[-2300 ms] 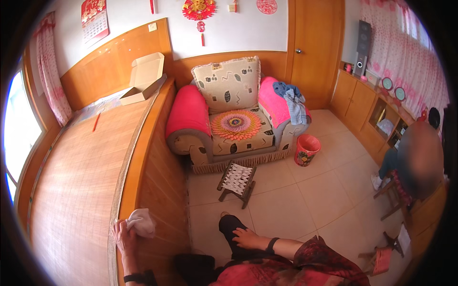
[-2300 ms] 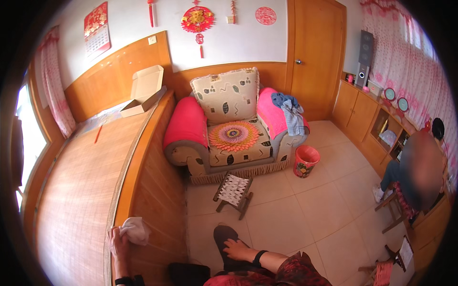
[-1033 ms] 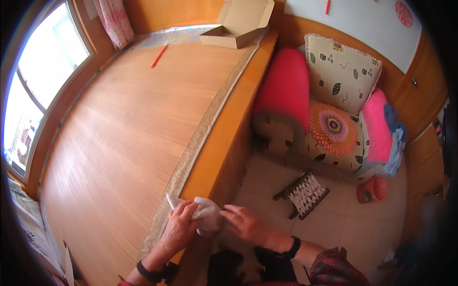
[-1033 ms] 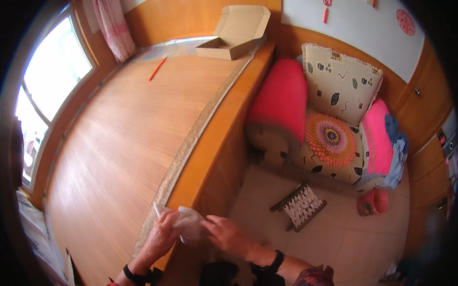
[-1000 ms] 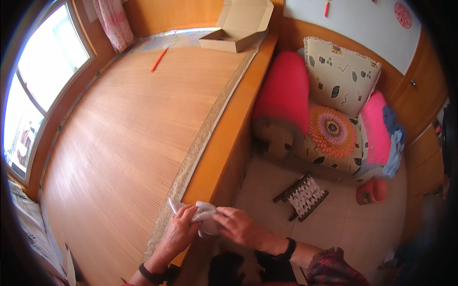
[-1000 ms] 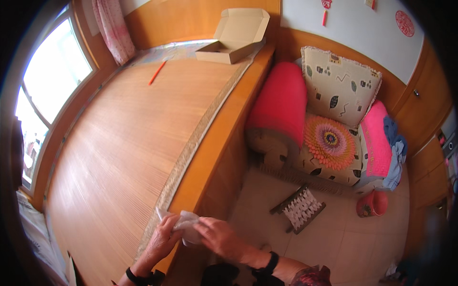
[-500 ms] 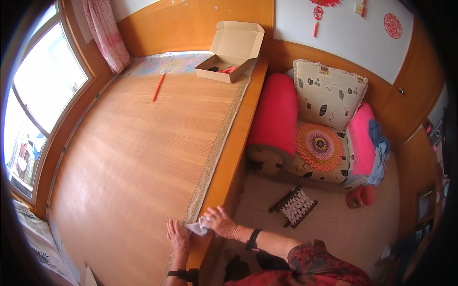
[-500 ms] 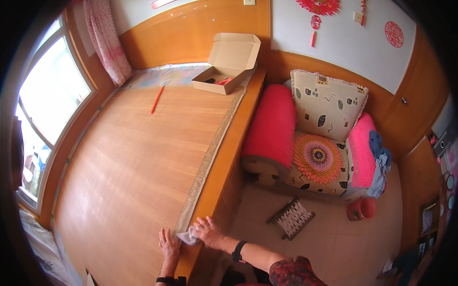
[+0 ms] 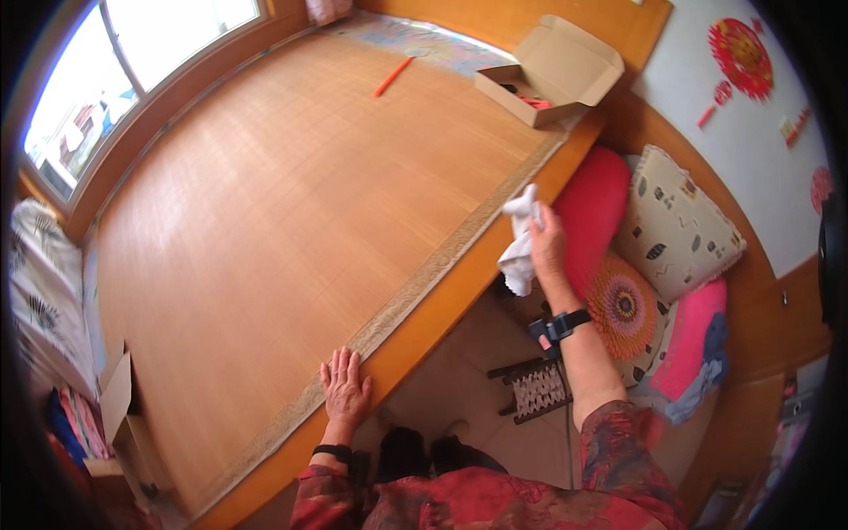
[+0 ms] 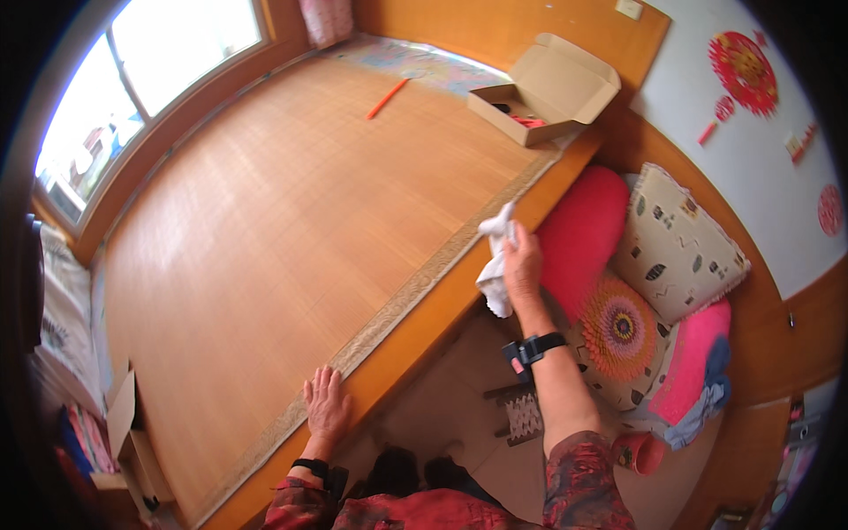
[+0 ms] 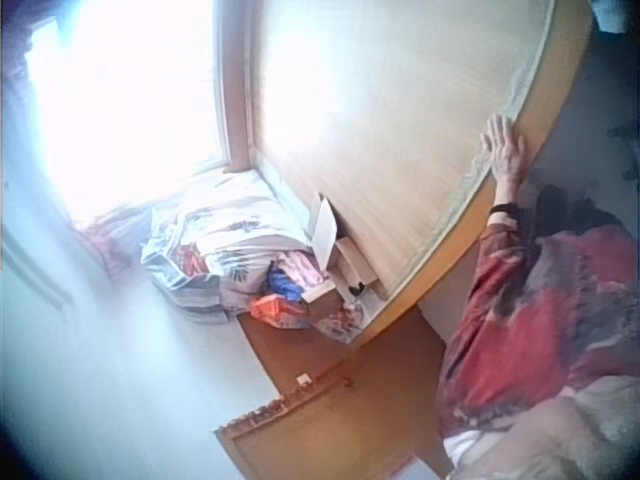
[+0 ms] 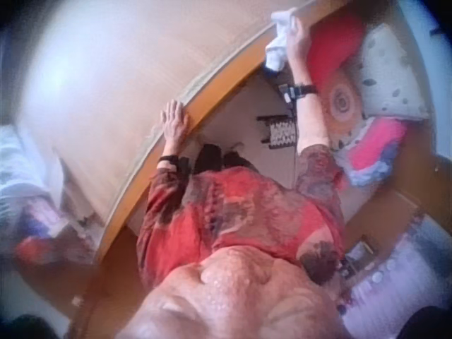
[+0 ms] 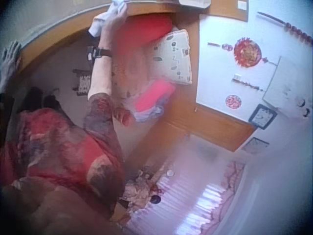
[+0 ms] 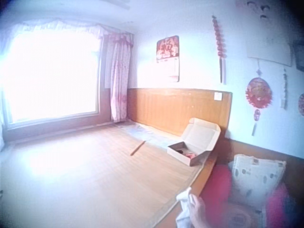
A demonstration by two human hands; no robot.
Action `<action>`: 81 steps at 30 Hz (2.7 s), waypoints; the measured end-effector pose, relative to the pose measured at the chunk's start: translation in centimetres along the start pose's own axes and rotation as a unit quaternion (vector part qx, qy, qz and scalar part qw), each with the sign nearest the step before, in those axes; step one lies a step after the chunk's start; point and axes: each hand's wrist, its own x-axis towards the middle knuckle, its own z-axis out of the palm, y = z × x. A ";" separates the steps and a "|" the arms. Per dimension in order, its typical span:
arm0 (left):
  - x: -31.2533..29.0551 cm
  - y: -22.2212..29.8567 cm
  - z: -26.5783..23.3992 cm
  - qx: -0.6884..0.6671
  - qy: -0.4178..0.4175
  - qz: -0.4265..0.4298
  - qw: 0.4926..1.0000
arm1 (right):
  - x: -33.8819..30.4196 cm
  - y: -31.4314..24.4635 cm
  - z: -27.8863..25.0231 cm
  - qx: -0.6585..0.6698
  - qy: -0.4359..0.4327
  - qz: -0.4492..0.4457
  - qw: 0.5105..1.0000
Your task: The person wipes the edges of a raised wooden platform and various parts of a wooden headboard and wall-mounted switch with a white cloth.
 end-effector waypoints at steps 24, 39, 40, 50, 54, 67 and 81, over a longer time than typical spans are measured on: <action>-0.8 -1.3 1.5 -0.042 0.001 0.022 0.999 | -18.5 -6.0 6.0 -0.155 -0.299 -0.182 0.924; -0.8 -2.5 2.8 -0.028 -0.036 0.007 0.999 | -10.0 3.1 6.4 -0.177 -0.269 -0.187 0.928; -1.3 -3.0 2.7 -0.019 -0.036 0.002 0.999 | -8.6 3.8 6.8 -0.181 -0.247 -0.188 0.933; 14.2 8.9 2.4 -0.047 -0.009 -0.078 0.996 | 7.2 16.5 7.6 -0.182 -0.211 -0.110 0.954; 26.3 16.2 5.6 -0.068 -0.019 0.025 0.997 | 13.9 22.9 7.1 -0.224 -0.188 -0.095 0.951; 44.2 30.5 14.0 -0.063 -0.067 0.142 0.986 | 32.3 39.3 8.0 -0.296 -0.155 -0.039 0.942; 44.1 30.1 12.8 -0.069 -0.114 0.122 0.984 | 48.0 53.1 10.2 -0.272 0.019 0.003 0.962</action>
